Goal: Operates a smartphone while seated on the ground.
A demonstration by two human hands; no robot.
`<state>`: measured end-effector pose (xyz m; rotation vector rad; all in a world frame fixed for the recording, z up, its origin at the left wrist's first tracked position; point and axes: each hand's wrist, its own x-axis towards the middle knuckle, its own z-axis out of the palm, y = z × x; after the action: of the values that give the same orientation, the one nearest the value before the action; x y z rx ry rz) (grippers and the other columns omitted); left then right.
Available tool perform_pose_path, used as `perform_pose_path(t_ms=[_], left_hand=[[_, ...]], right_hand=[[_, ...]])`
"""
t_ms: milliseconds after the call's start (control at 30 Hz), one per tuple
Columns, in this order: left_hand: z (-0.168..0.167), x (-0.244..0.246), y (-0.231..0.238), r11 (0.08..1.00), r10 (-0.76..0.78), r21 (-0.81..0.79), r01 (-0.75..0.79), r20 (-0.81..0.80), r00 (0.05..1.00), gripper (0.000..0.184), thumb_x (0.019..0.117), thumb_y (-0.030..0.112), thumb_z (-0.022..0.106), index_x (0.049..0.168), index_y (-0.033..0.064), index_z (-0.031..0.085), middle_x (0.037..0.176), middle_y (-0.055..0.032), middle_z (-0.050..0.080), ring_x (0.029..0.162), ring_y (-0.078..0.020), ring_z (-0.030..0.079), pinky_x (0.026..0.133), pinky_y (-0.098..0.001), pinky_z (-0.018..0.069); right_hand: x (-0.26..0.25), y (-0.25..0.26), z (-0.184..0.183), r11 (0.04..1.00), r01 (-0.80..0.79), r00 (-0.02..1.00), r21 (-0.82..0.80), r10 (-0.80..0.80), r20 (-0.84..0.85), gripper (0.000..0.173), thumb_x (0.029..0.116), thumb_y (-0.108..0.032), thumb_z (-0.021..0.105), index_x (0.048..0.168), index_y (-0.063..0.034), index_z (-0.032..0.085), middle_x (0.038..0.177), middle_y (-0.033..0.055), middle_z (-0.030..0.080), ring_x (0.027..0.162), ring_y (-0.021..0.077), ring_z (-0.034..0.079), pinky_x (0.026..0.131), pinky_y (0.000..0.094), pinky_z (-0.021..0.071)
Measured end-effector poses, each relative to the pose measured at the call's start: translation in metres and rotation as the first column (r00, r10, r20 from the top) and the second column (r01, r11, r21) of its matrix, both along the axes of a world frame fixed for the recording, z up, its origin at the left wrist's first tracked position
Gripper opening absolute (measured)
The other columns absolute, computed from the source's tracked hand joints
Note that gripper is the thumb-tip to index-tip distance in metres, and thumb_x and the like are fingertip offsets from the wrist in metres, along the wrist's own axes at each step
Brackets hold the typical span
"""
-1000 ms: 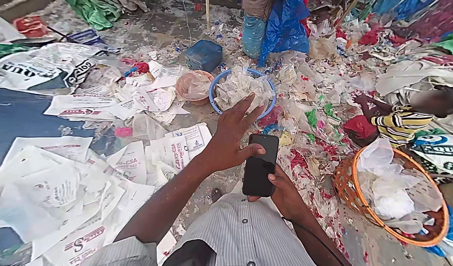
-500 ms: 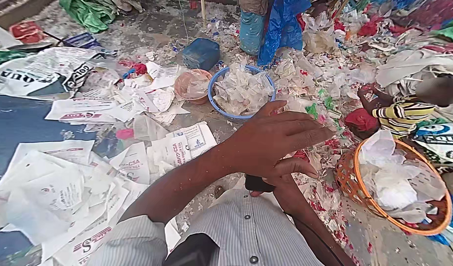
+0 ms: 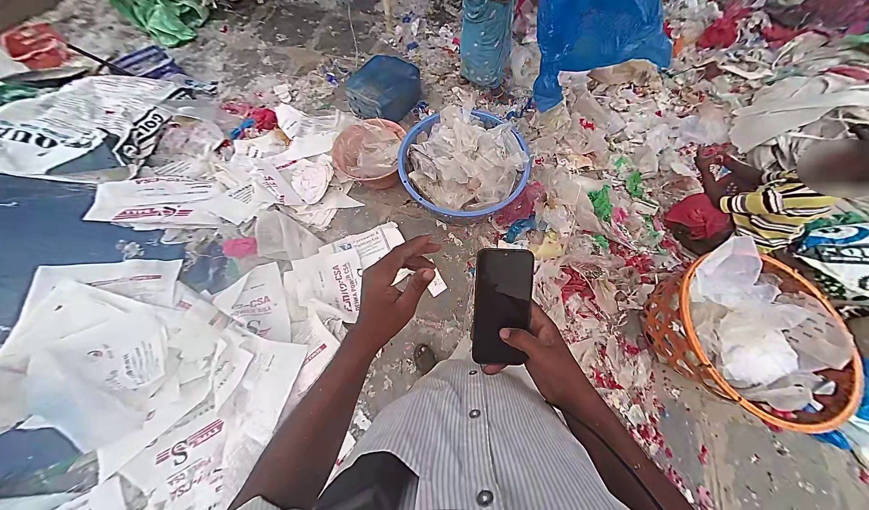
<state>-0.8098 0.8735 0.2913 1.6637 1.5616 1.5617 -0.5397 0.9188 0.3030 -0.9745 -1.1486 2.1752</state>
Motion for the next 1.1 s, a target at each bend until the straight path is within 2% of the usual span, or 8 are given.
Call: perform_pose_path(t_ms=[100, 267, 433, 567, 700, 833, 1033, 1100], left_hand=[[-0.007, 0.0, -0.011, 1.0, 0.014, -0.023, -0.012, 0.062, 0.998, 0.048, 0.1054, 0.035, 0.056, 0.143, 0.0063, 0.055, 0.125, -0.0089, 0.072, 0.098, -0.0202, 0.073, 0.088, -0.0398, 0.0623], [-0.005, 0.004, -0.016, 0.999, 0.028, -0.03, -0.025, 0.097, 0.995, 0.047, 0.1059, 0.035, 0.055, 0.144, 0.0057, 0.054, 0.125, -0.0091, 0.071, 0.097, -0.0206, 0.073, 0.087, -0.0393, 0.062], [-0.007, 0.0, -0.017, 0.998, 0.046, -0.035, -0.043, 0.082, 0.996, 0.048, 0.1063, 0.037, 0.054, 0.144, 0.0063, 0.055, 0.126, -0.0089, 0.071, 0.096, -0.0207, 0.074, 0.086, -0.0394, 0.0626], [-0.007, -0.001, -0.017, 0.997, 0.074, -0.043, -0.07, 0.079, 0.994, 0.047, 0.1062, 0.036, 0.055, 0.142, 0.0056, 0.056, 0.127, -0.0094, 0.071, 0.096, -0.0207, 0.074, 0.086, -0.0395, 0.0628], [-0.006, -0.001, -0.015, 0.997, 0.072, -0.04, -0.069, 0.081, 0.994, 0.047, 0.1061, 0.035, 0.055, 0.143, 0.0055, 0.055, 0.127, -0.0095, 0.071, 0.096, -0.0208, 0.073, 0.086, -0.0394, 0.0627], [-0.01, 0.001, -0.016, 0.997, 0.063, -0.052, -0.058, 0.094, 0.994, 0.048, 0.1065, 0.035, 0.055, 0.143, 0.0036, 0.055, 0.126, -0.0104, 0.071, 0.096, -0.0211, 0.074, 0.087, -0.0395, 0.0628], [-0.018, 0.01, -0.016, 0.997, 0.045, -0.069, -0.038, 0.106, 0.993, 0.047, 0.1072, 0.032, 0.054, 0.139, -0.0018, 0.056, 0.124, -0.0118, 0.072, 0.096, -0.0211, 0.074, 0.086, -0.0388, 0.0632], [-0.019, 0.012, -0.017, 0.997, 0.044, -0.071, -0.036, 0.119, 0.992, 0.046, 0.1077, 0.03, 0.053, 0.139, -0.0032, 0.056, 0.124, -0.0121, 0.072, 0.096, -0.0211, 0.074, 0.086, -0.0386, 0.0631]], right_hand=[[-0.004, 0.001, -0.001, 1.0, -0.012, 1.0, -0.017, 0.012, -0.008, 0.046, 0.0984, -0.006, 0.056, 0.143, -0.0014, 0.043, 0.119, 0.0207, 0.068, 0.097, 0.0368, 0.073, 0.065, 0.0522, 0.066], [-0.014, 0.003, 0.004, 0.999, -0.016, 0.999, -0.031, 0.017, 0.033, 0.039, 0.1022, -0.006, 0.053, 0.14, -0.0015, 0.047, 0.116, 0.021, 0.069, 0.092, 0.036, 0.075, 0.061, 0.0499, 0.066], [-0.012, 0.007, -0.001, 0.998, -0.054, 0.998, -0.024, 0.054, -0.025, 0.046, 0.0981, -0.004, 0.055, 0.143, -0.0015, 0.043, 0.119, 0.0208, 0.068, 0.096, 0.0371, 0.073, 0.064, 0.052, 0.0659], [-0.013, 0.009, -0.001, 0.998, -0.049, 0.999, -0.035, 0.049, -0.02, 0.052, 0.0939, 0.004, 0.056, 0.144, -0.0012, 0.041, 0.119, 0.0218, 0.067, 0.097, 0.0381, 0.073, 0.064, 0.0522, 0.0661], [-0.012, 0.011, -0.003, 0.998, -0.052, 0.998, -0.026, 0.051, -0.024, 0.051, 0.0944, 0.003, 0.057, 0.143, -0.001, 0.041, 0.118, 0.0219, 0.067, 0.095, 0.0382, 0.074, 0.063, 0.0522, 0.0661], [-0.011, 0.013, -0.003, 0.998, -0.046, 0.998, -0.031, 0.045, -0.035, 0.046, 0.0995, -0.006, 0.056, 0.143, -0.002, 0.043, 0.119, 0.0218, 0.067, 0.096, 0.0379, 0.074, 0.063, 0.0526, 0.0659], [-0.013, 0.013, -0.001, 0.998, -0.039, 0.999, -0.057, 0.039, -0.005, 0.041, 0.1018, -0.006, 0.053, 0.142, -0.0024, 0.045, 0.117, 0.0217, 0.068, 0.094, 0.0379, 0.074, 0.062, 0.0519, 0.0659], [-0.012, 0.013, -0.003, 0.998, -0.045, 0.999, -0.048, 0.044, -0.027, 0.042, 0.1012, -0.007, 0.054, 0.142, -0.0016, 0.044, 0.118, 0.022, 0.068, 0.095, 0.0372, 0.074, 0.064, 0.0516, 0.0661]])
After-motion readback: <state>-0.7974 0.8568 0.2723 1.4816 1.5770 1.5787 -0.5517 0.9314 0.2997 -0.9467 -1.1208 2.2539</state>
